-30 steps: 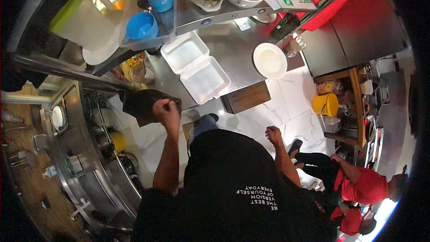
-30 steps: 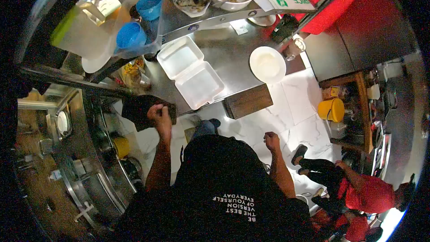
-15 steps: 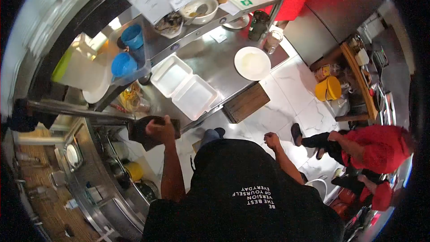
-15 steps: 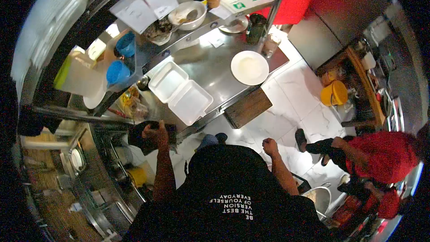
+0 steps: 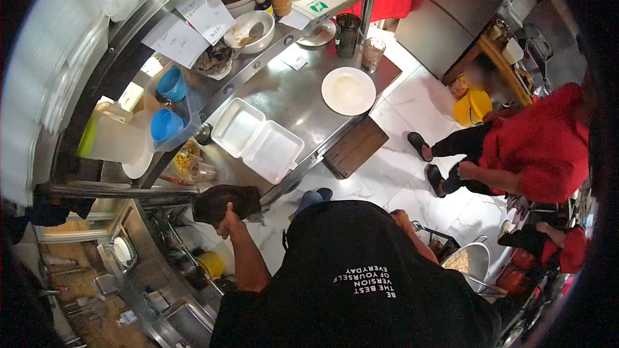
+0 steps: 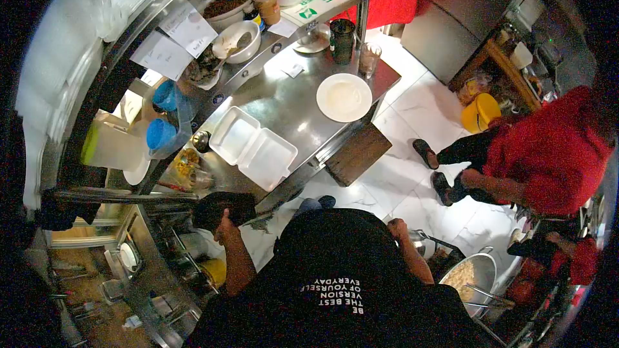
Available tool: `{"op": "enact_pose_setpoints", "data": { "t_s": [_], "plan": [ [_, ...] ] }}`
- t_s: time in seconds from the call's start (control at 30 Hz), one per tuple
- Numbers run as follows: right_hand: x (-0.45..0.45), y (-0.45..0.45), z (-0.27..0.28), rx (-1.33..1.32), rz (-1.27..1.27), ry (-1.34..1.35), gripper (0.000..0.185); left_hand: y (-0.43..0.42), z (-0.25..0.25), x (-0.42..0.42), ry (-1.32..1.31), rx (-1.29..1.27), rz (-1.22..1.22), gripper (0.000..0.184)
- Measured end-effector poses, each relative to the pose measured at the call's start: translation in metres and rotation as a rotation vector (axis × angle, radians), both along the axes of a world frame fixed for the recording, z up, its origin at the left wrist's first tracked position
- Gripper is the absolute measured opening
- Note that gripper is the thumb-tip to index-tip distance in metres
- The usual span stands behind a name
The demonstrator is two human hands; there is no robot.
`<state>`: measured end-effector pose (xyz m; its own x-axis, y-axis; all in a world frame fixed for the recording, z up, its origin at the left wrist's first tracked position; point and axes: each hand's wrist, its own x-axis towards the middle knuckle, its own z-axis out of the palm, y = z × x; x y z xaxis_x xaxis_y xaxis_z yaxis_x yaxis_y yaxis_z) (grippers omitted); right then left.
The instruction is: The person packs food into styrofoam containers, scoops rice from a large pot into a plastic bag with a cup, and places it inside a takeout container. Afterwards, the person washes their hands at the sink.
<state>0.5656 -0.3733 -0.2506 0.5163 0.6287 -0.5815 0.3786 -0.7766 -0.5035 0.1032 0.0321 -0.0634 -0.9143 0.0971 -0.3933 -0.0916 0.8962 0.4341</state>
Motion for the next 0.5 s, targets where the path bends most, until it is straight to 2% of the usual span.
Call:
{"op": "enact_pose_setpoints", "data": {
  "t_s": [0.03, 0.1, 0.17, 0.2, 0.23, 0.27, 0.3, 0.33, 0.43, 0.5],
  "plan": [
    [0.001, 0.004, -0.003, 0.041, 0.045, -0.033, 0.029, 0.002, -0.003, -0.002, 0.018, -0.048, 0.046, 0.115],
    [0.000, 0.026, 0.024, 0.041, -0.034, -0.058, 0.028, -0.007, -0.003, 0.000, -0.143, 0.273, 0.070, 0.100],
    [0.006, 0.044, 0.034, 0.071, -0.106, -0.010, 0.028, -0.018, -0.029, -0.023, -0.402, 0.549, 0.030, 0.083],
    [0.015, 0.046, 0.008, 0.101, -0.139, 0.053, 0.029, -0.018, -0.075, -0.058, -0.580, 0.662, -0.023, 0.072],
    [0.021, 0.049, -0.007, 0.131, -0.173, 0.116, 0.030, -0.019, -0.081, -0.067, -0.691, 0.707, -0.039, 0.064],
    [0.021, 0.060, 0.016, 0.141, -0.203, 0.154, 0.028, -0.021, -0.088, -0.077, -0.803, 0.745, -0.053, 0.056],
    [0.023, 0.070, 0.036, 0.149, -0.233, 0.190, 0.027, -0.029, -0.072, -0.075, -0.848, 0.717, -0.024, 0.049],
    [0.023, 0.074, 0.038, 0.254, -0.171, 0.106, 0.032, -0.036, -0.063, -0.075, -0.909, 0.733, -0.039, 0.046],
    [0.031, 0.093, 0.055, 0.112, -0.213, 0.207, 0.025, -0.065, -0.050, -0.083, -1.118, 0.868, -0.176, 0.041],
    [0.035, 0.095, 0.051, 0.176, -0.207, 0.281, 0.022, -0.089, -0.012, -0.059, -1.166, 0.885, -0.203, 0.041]
  ]
}}
